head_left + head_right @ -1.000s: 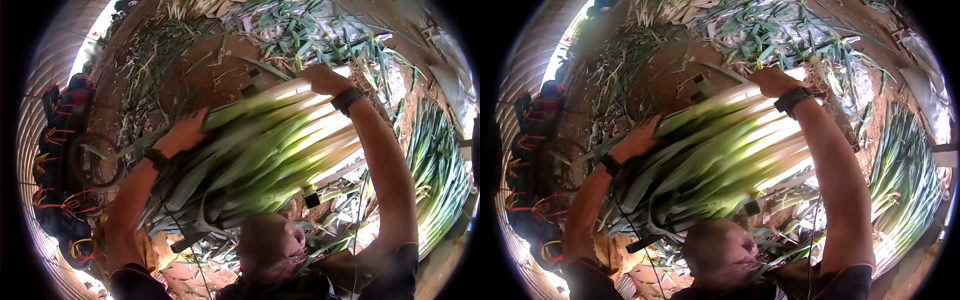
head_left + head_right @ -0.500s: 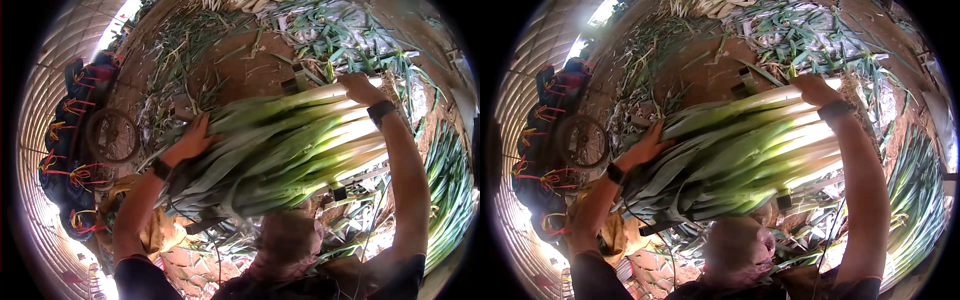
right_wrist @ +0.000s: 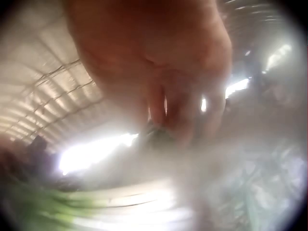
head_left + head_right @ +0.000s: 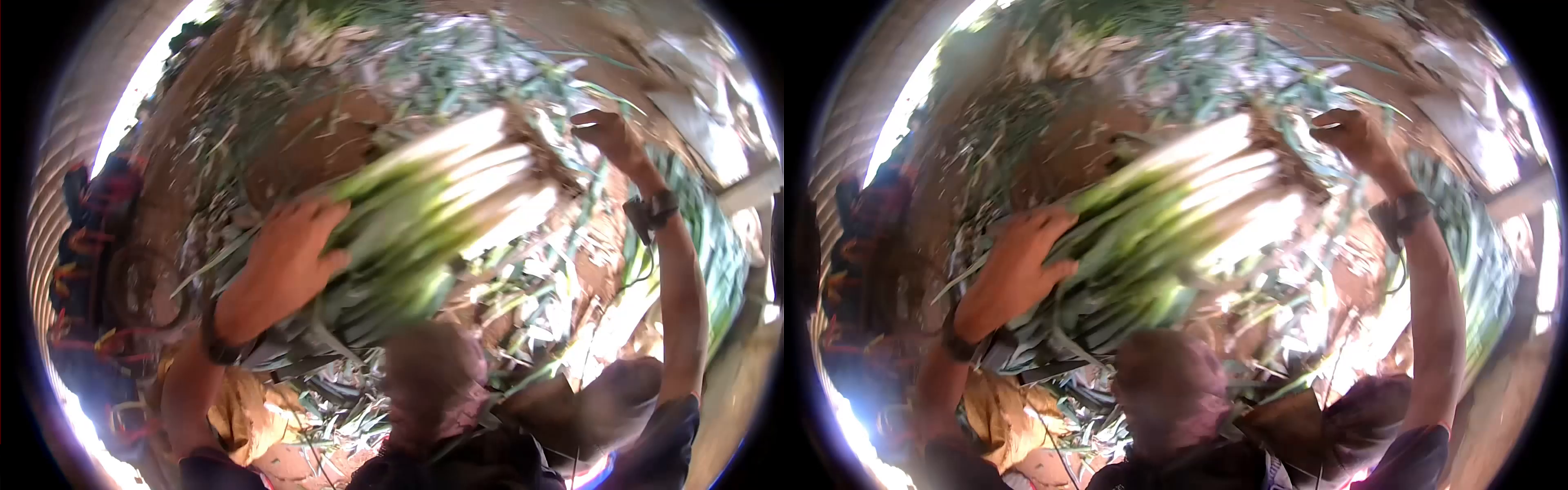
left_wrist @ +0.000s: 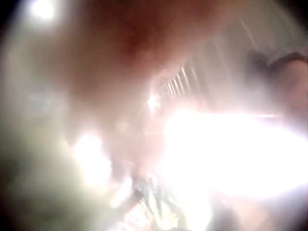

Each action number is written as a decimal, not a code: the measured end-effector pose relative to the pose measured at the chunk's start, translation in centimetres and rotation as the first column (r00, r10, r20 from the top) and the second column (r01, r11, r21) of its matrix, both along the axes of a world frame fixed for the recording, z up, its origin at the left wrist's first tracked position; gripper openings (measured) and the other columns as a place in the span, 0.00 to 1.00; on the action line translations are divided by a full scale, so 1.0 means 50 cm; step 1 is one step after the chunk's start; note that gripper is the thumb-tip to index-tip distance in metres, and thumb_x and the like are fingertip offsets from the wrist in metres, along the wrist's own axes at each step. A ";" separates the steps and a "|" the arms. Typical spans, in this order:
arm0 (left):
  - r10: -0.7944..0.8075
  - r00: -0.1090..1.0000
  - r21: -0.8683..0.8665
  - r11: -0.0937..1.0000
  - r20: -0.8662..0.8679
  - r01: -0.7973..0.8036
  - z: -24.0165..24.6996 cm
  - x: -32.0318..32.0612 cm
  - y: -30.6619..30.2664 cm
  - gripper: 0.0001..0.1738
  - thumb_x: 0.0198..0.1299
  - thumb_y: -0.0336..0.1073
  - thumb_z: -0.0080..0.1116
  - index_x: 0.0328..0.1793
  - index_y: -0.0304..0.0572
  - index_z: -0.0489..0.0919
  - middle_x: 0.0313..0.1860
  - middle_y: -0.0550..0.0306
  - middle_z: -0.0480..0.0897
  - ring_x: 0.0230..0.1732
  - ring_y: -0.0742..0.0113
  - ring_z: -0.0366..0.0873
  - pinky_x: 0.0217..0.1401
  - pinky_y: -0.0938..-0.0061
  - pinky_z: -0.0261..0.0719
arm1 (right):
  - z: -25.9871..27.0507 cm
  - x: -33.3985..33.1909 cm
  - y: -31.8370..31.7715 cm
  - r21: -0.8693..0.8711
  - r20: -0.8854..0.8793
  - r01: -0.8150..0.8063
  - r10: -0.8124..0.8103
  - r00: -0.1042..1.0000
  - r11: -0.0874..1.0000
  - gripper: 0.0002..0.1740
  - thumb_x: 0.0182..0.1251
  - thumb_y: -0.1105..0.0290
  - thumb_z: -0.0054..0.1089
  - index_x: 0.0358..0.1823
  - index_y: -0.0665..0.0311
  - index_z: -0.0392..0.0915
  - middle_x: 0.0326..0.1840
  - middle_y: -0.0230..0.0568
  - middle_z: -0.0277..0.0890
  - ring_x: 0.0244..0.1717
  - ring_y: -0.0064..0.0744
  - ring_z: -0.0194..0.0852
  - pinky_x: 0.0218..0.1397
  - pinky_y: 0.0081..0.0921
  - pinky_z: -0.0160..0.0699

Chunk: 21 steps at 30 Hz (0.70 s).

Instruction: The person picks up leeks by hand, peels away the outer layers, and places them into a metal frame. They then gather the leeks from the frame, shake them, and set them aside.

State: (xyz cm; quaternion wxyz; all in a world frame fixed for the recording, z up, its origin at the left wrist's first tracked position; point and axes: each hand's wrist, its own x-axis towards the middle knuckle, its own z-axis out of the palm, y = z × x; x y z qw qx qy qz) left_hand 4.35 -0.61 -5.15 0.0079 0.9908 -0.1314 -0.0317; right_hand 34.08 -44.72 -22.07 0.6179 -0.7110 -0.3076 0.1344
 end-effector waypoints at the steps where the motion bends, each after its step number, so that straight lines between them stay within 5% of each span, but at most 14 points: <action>1: -0.076 0.996 -0.150 0.986 -0.049 0.068 0.020 -0.020 -0.045 0.30 0.54 0.38 0.70 0.63 0.38 0.77 0.61 0.42 0.79 0.64 0.43 0.73 0.70 0.57 0.67 | 0.034 -0.024 -0.097 -0.246 0.202 0.072 -0.022 0.979 0.966 0.20 0.69 0.60 0.63 0.52 0.69 0.83 0.50 0.45 0.85 0.50 0.29 0.83 0.56 0.25 0.80; 3: -0.115 0.976 -0.321 0.946 -0.185 0.050 0.046 -0.055 -0.132 0.28 0.53 0.37 0.71 0.59 0.34 0.80 0.55 0.41 0.83 0.58 0.41 0.78 0.64 0.59 0.74 | 0.147 -0.193 -0.199 -0.144 0.160 0.292 -0.269 0.950 0.945 0.20 0.71 0.56 0.62 0.44 0.69 0.86 0.41 0.42 0.87 0.42 0.30 0.85 0.52 0.26 0.82; 5: -0.228 0.951 -0.391 0.911 -0.211 0.131 0.066 -0.093 -0.220 0.26 0.52 0.37 0.72 0.57 0.32 0.81 0.53 0.40 0.84 0.54 0.42 0.81 0.59 0.57 0.78 | 0.181 -0.306 -0.301 -0.090 0.042 0.526 -0.524 0.851 0.846 0.22 0.72 0.54 0.61 0.46 0.70 0.85 0.44 0.44 0.87 0.41 0.31 0.86 0.51 0.26 0.83; 7: -0.343 0.911 -0.473 0.857 -0.230 0.203 0.072 -0.134 -0.302 0.27 0.52 0.38 0.72 0.57 0.31 0.81 0.53 0.39 0.84 0.53 0.43 0.82 0.59 0.57 0.78 | 0.161 -0.325 -0.459 -0.372 -0.091 0.604 -0.675 0.732 0.705 0.23 0.71 0.53 0.62 0.46 0.70 0.85 0.45 0.44 0.86 0.43 0.33 0.86 0.53 0.28 0.84; 12: -0.604 0.744 -0.650 0.693 -0.288 0.311 0.023 -0.172 -0.498 0.26 0.52 0.32 0.72 0.57 0.28 0.81 0.52 0.38 0.84 0.55 0.49 0.84 0.60 0.63 0.80 | 0.045 -0.520 -0.694 -0.456 -0.147 0.575 -0.694 0.704 0.680 0.19 0.71 0.61 0.60 0.55 0.67 0.81 0.46 0.41 0.85 0.45 0.30 0.86 0.48 0.28 0.85; 13: -0.593 0.739 -0.720 0.659 -0.319 0.218 -0.012 -0.171 -0.532 0.26 0.55 0.35 0.71 0.59 0.30 0.80 0.54 0.39 0.85 0.54 0.51 0.85 0.59 0.62 0.81 | 0.000 -0.549 -0.722 -0.501 -0.182 0.522 -0.673 0.717 0.691 0.19 0.71 0.63 0.59 0.57 0.65 0.80 0.47 0.41 0.85 0.45 0.30 0.86 0.47 0.29 0.85; 15: -0.582 0.728 -0.772 0.625 -0.362 0.116 -0.108 -0.171 -0.591 0.27 0.59 0.38 0.70 0.61 0.32 0.80 0.55 0.39 0.85 0.52 0.52 0.86 0.59 0.60 0.83 | -0.087 -0.595 -0.716 -0.705 -0.221 0.452 -0.775 0.592 0.546 0.16 0.69 0.70 0.58 0.55 0.66 0.82 0.47 0.45 0.85 0.46 0.32 0.86 0.43 0.23 0.87; 17: -0.478 0.713 -0.801 0.564 -0.513 -0.199 -0.229 -0.171 -0.642 0.26 0.63 0.38 0.67 0.65 0.34 0.77 0.56 0.41 0.84 0.55 0.54 0.85 0.59 0.63 0.84 | -0.265 -0.640 -0.751 -0.726 -0.083 0.347 -0.577 0.812 0.594 0.13 0.70 0.68 0.59 0.52 0.64 0.83 0.48 0.45 0.85 0.44 0.33 0.86 0.44 0.26 0.88; 19: -0.397 0.621 -0.700 0.609 -0.676 -0.372 -0.314 -0.178 -0.695 0.27 0.65 0.38 0.65 0.68 0.36 0.75 0.58 0.42 0.83 0.57 0.54 0.84 0.62 0.63 0.83 | -0.397 -0.667 -0.703 -0.815 -0.204 0.326 -0.763 0.614 0.480 0.27 0.70 0.50 0.62 0.61 0.61 0.78 0.56 0.47 0.82 0.44 0.38 0.86 0.42 0.33 0.89; 20: -0.367 0.617 -0.664 0.654 -0.697 -0.362 -0.348 -0.188 -0.718 0.25 0.64 0.30 0.65 0.67 0.35 0.76 0.56 0.47 0.85 0.56 0.63 0.83 0.62 0.69 0.81 | -0.427 -0.678 -0.655 -0.890 -0.143 0.273 -0.793 0.592 0.364 0.27 0.69 0.50 0.63 0.59 0.62 0.79 0.54 0.48 0.83 0.45 0.38 0.85 0.42 0.35 0.88; 21: -0.361 0.561 -0.624 0.675 -0.745 -0.393 -0.385 -0.196 -0.732 0.25 0.65 0.32 0.65 0.67 0.36 0.76 0.56 0.47 0.85 0.56 0.62 0.83 0.63 0.67 0.81 | -0.451 -0.678 -0.599 -0.946 -0.077 0.215 -0.815 0.575 0.241 0.27 0.69 0.50 0.64 0.58 0.64 0.79 0.52 0.48 0.83 0.45 0.38 0.85 0.41 0.36 0.87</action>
